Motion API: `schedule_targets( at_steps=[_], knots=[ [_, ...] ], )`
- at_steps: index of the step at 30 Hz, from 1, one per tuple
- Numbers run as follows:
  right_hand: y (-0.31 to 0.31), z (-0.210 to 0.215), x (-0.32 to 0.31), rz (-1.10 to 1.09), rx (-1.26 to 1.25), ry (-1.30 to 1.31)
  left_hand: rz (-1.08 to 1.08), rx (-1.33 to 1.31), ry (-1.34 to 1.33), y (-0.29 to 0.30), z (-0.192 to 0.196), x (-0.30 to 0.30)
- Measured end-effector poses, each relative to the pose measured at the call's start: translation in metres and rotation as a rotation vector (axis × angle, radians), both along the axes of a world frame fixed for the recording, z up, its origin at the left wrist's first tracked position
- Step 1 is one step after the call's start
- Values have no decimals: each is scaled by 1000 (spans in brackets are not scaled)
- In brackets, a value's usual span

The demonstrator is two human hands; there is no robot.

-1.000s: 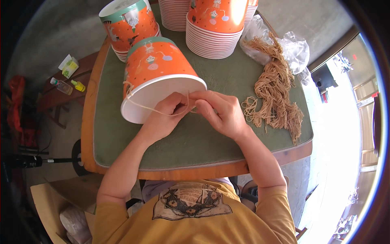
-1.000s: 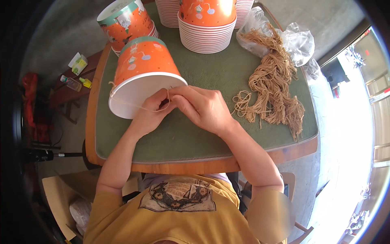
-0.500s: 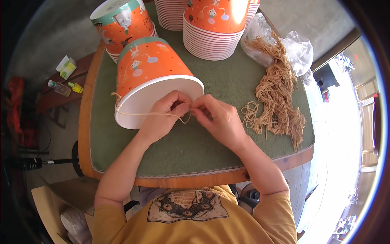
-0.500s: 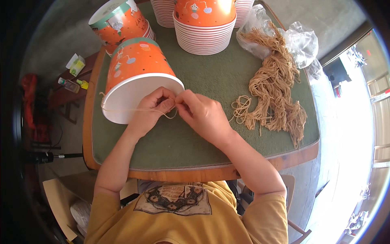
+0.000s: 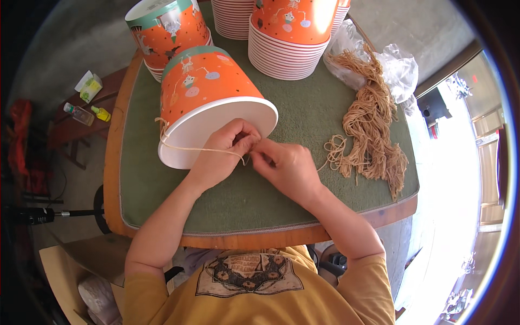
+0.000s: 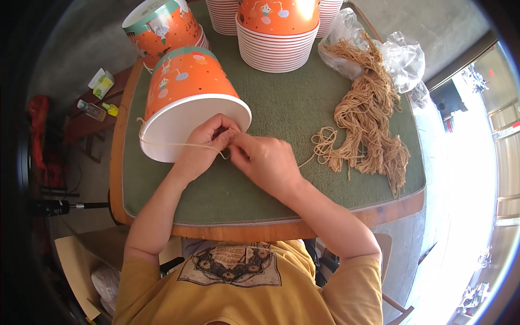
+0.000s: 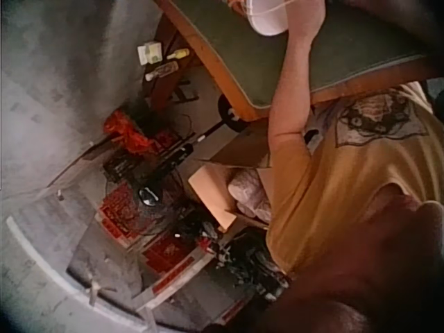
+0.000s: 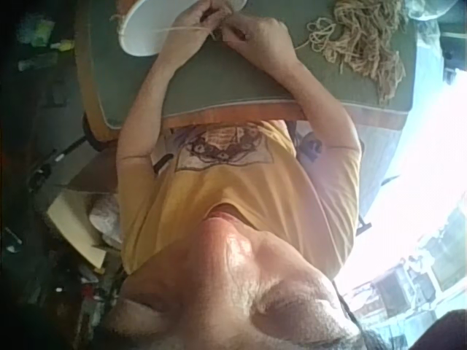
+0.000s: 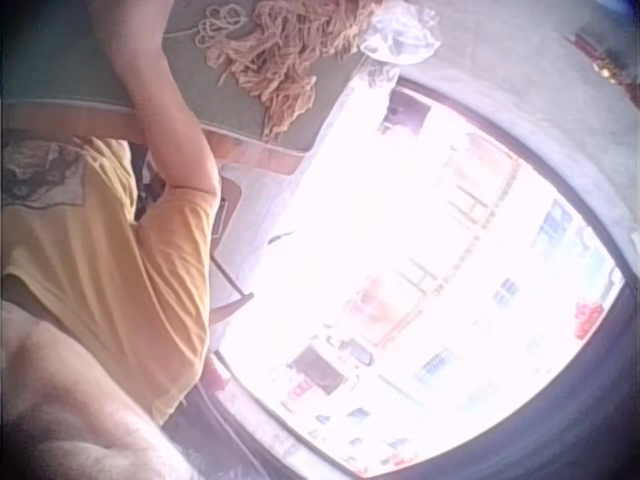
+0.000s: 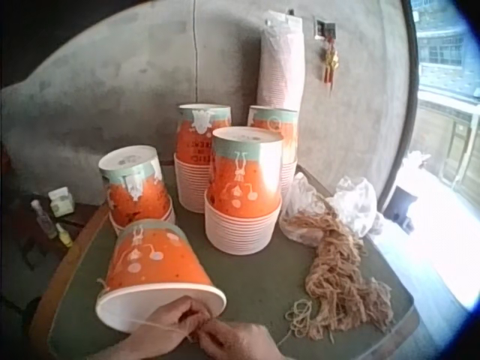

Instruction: The person selects a Halloween-themed paper cup from a stack and ties a piece of twine through two pre-punched holes on opposite sides of the cup. They secure the twine with knots to create a handle, then place the finished cup back on the table.

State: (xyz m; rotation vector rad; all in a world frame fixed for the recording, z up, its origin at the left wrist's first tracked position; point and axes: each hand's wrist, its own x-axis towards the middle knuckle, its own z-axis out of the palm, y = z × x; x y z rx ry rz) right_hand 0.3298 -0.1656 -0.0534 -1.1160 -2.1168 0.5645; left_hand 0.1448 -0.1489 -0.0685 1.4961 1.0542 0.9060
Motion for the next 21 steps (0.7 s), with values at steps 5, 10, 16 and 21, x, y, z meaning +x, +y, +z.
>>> schedule_targets(
  at_steps=[5, 10, 16, 21],
  knots=[
    [-4, 9, -3, -54, 145, 111, -6, -6, 22, -3, 2, 0],
    [11, 10, 10, -187, -200, -112, 38, 150, 64, -6, -1, 4],
    [20, -1, 5, -88, -372, 114, 60, 114, -8, -10, -2, 4],
    [24, -4, 6, -108, -370, 114, 193, 331, 254, -35, 8, 8]
  ],
)
